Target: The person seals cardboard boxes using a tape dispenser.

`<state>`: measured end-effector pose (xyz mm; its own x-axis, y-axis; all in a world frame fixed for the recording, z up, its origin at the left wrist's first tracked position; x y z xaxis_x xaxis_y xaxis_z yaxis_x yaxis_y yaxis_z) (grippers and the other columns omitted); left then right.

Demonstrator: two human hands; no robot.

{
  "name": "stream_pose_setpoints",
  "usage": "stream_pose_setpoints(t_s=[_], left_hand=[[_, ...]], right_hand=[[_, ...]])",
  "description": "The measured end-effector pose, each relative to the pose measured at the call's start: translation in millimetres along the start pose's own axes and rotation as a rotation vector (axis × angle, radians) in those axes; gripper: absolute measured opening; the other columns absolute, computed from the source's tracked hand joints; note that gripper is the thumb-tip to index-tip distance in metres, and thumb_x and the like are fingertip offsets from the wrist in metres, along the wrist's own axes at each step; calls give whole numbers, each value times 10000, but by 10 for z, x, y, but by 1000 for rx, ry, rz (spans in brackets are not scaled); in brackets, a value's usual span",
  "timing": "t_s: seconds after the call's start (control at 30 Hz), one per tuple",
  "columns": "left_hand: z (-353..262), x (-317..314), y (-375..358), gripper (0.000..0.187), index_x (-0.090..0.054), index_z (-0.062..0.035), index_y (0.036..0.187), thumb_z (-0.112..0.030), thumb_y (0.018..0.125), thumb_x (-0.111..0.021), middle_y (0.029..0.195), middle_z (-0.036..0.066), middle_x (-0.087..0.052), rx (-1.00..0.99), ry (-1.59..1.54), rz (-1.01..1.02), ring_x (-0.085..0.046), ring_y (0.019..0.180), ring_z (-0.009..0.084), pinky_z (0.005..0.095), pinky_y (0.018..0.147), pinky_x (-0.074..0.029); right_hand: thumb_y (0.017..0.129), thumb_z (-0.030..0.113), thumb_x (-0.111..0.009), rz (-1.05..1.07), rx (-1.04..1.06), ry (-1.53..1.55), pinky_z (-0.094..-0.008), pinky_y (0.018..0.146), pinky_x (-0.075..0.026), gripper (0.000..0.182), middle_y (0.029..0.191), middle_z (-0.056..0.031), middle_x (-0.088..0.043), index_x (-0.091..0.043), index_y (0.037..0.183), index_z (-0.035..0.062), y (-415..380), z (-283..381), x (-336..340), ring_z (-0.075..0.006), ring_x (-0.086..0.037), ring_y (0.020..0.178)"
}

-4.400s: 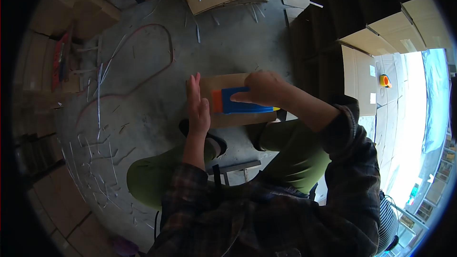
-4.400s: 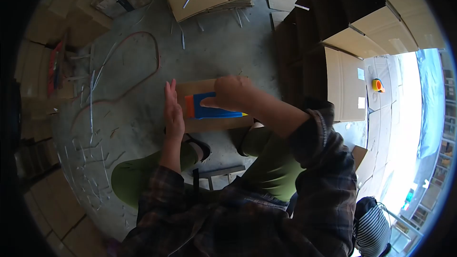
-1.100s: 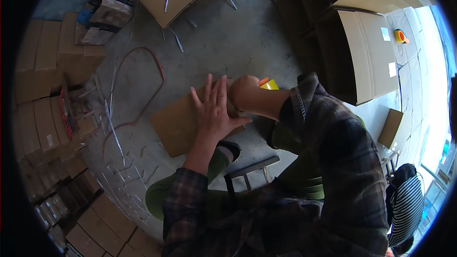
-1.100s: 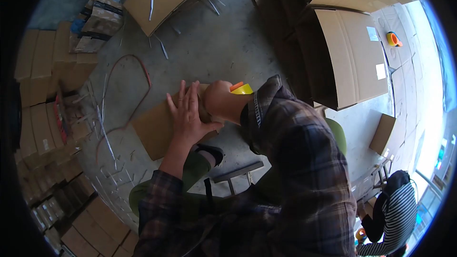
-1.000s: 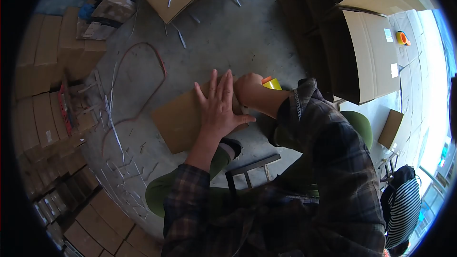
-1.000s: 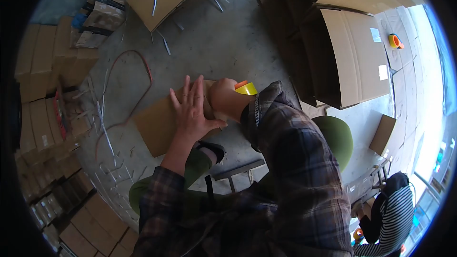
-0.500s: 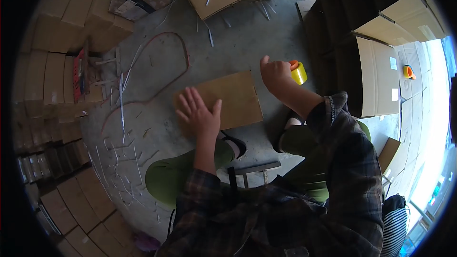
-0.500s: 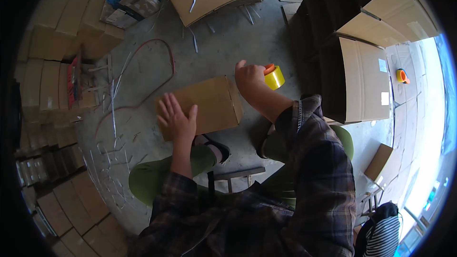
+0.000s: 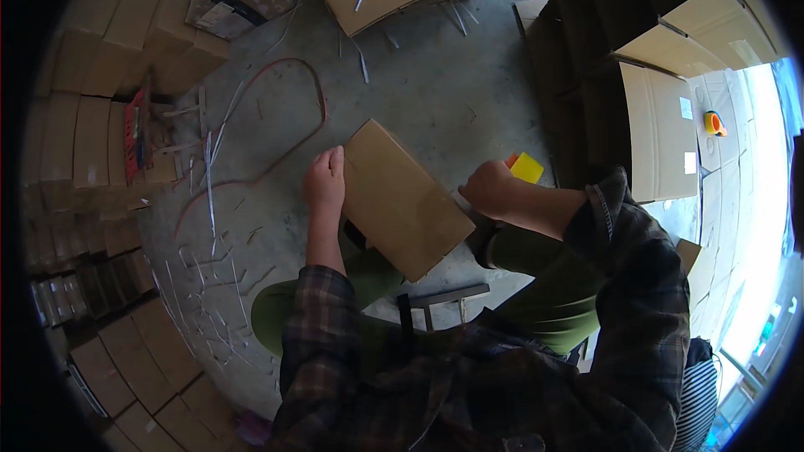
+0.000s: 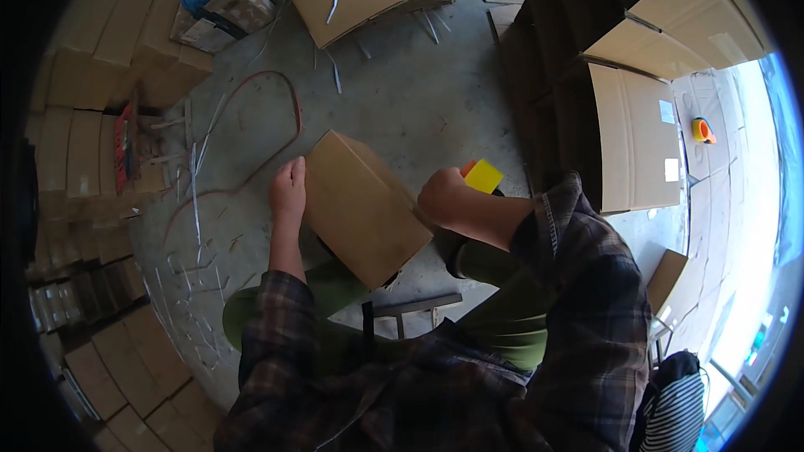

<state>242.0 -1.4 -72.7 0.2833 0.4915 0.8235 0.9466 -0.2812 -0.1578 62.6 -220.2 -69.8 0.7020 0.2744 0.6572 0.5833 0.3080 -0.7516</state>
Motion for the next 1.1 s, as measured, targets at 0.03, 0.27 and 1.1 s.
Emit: stream_pose_setpoints(t_s=[0.03,0.27,1.1], left_hand=[[-39,-54,37,474,-621,-42,1171,-432,984,-428,1173,169,-629,-73,-15,21,-611,1049,310,380,882,-468],[528,-557,-465,703,-289,-51,1466,-562,985,-343,1443,140,-389,460,-1046,-100,-418,1290,267,383,1049,-365],[823,-1360,-1103,579,-338,-82,1446,-434,993,-420,1404,128,-451,639,-1508,132,-497,1231,291,400,978,-453]], right_hand=[[851,182,-620,3,-3,12,-405,662,-532,301,929,-96,-698,-583,1134,87,31,-43,43,-258,-693,889],[899,206,-559,-515,-244,173,-349,577,-480,611,890,-75,-696,-324,1441,51,769,-190,714,-240,-696,793],[857,259,-611,-126,-352,309,-397,716,-528,259,961,-102,-700,-606,1035,71,554,-187,-261,-287,-686,916]])
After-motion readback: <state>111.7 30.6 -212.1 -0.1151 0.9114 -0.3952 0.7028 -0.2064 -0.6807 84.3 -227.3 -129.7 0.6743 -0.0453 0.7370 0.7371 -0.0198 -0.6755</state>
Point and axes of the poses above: each hand's wrist, its own y-axis towards the middle knuckle, its own x-axis out of the back of the hand, z = x × y, the point moved 5 cm from there along y, towards the middle knuckle
